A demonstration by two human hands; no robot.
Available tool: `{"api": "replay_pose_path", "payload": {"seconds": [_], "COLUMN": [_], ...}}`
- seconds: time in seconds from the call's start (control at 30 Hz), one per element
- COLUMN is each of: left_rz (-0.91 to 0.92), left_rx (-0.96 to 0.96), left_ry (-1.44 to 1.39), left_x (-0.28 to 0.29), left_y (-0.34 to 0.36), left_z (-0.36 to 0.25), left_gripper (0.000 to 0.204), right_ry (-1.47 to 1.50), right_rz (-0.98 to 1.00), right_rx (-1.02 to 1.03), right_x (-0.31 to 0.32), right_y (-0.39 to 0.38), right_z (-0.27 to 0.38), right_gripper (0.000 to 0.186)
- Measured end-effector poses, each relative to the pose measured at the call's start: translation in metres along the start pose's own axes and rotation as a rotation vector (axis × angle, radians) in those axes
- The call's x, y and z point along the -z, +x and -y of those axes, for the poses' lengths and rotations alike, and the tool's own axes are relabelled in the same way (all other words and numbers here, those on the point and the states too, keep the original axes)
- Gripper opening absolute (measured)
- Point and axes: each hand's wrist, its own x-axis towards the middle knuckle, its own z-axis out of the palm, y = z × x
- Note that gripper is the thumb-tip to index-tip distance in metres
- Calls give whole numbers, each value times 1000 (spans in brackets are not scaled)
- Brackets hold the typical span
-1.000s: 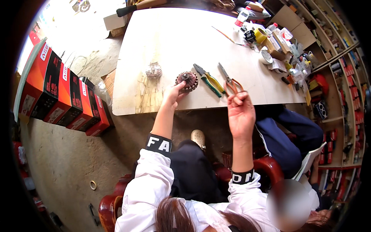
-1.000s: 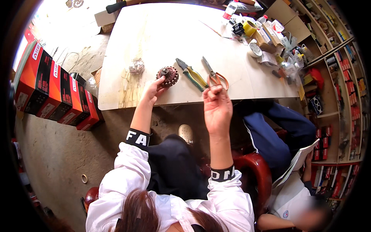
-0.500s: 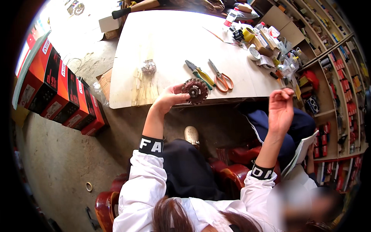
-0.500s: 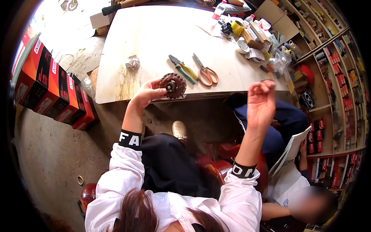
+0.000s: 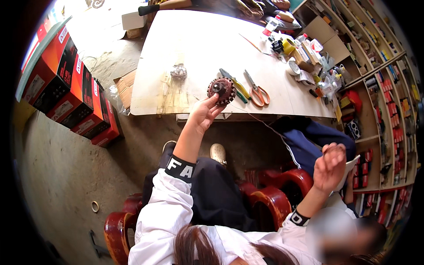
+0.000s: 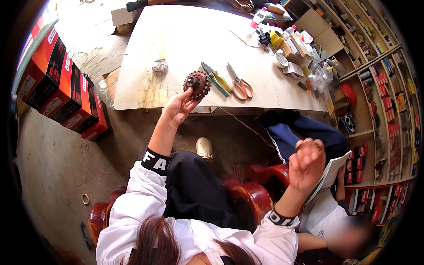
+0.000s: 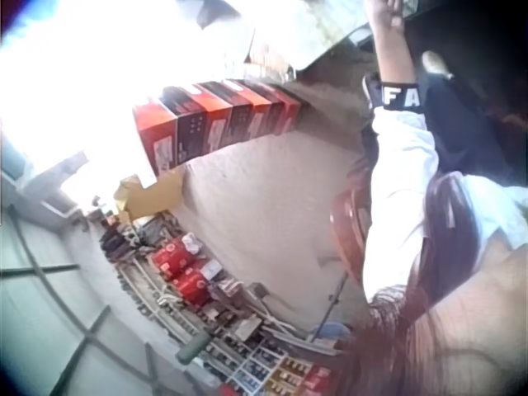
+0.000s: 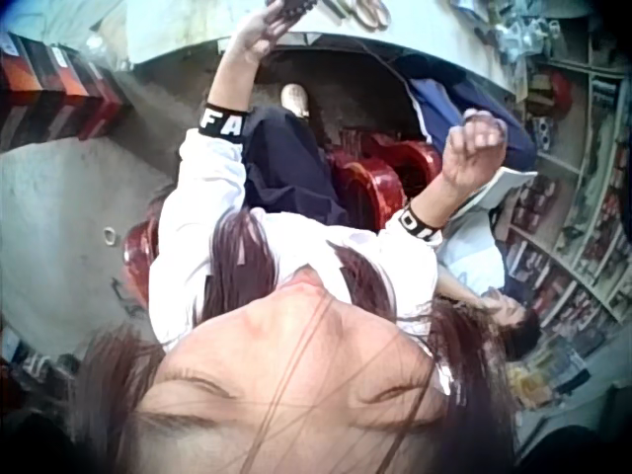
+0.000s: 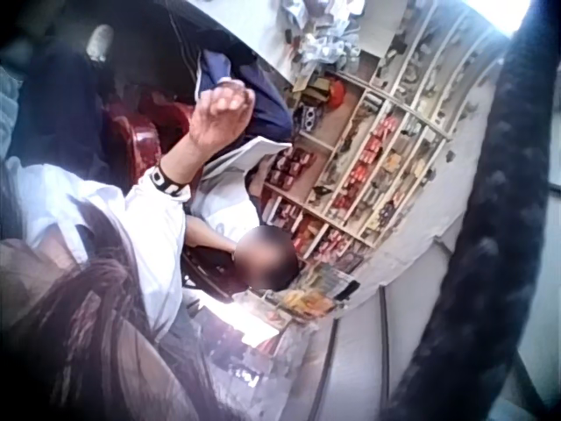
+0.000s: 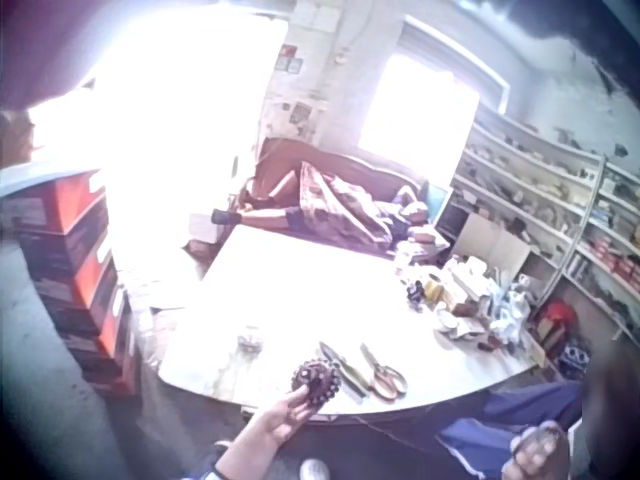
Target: The person sits at a workbench and manipulates a motor stator, using pliers to adjust copper windings and trim excess wire. They handle the stator with both hands, rotating it to access different sections, and use pliers to pull and cut wires. The person also handles small metal rings and other components on the table.
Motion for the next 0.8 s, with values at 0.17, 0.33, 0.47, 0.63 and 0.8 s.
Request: {"api": "replay_pose_path", "payload": {"seconds": [0.17, 0.33, 0.47, 0.63, 0.8], "left_rz": [121, 165, 17, -94, -63], "left_rx": [88, -29, -307, -297, -225], "left_ry": [-315, -205, -44, -299, -421], "left_x": [-2, -18, -17, 7, 14], "left_y": [-8, -30, -27, -4, -14], "left_z": [-10, -13, -7, -3, -27], "left_gripper": [33, 33, 29, 26, 32], "right_ry": [-257, -49, -216, -277, -837], "right_rz": [-120, -163, -169, -142, -25], "right_rx": [64, 23, -30, -361, -697], "right_x": [33, 42, 17, -19, -3], "right_y": [-10, 10, -8, -35, -39], "right_z": [1, 14, -3, -68, -65], "right_gripper": [15, 9, 10, 21, 20]}}
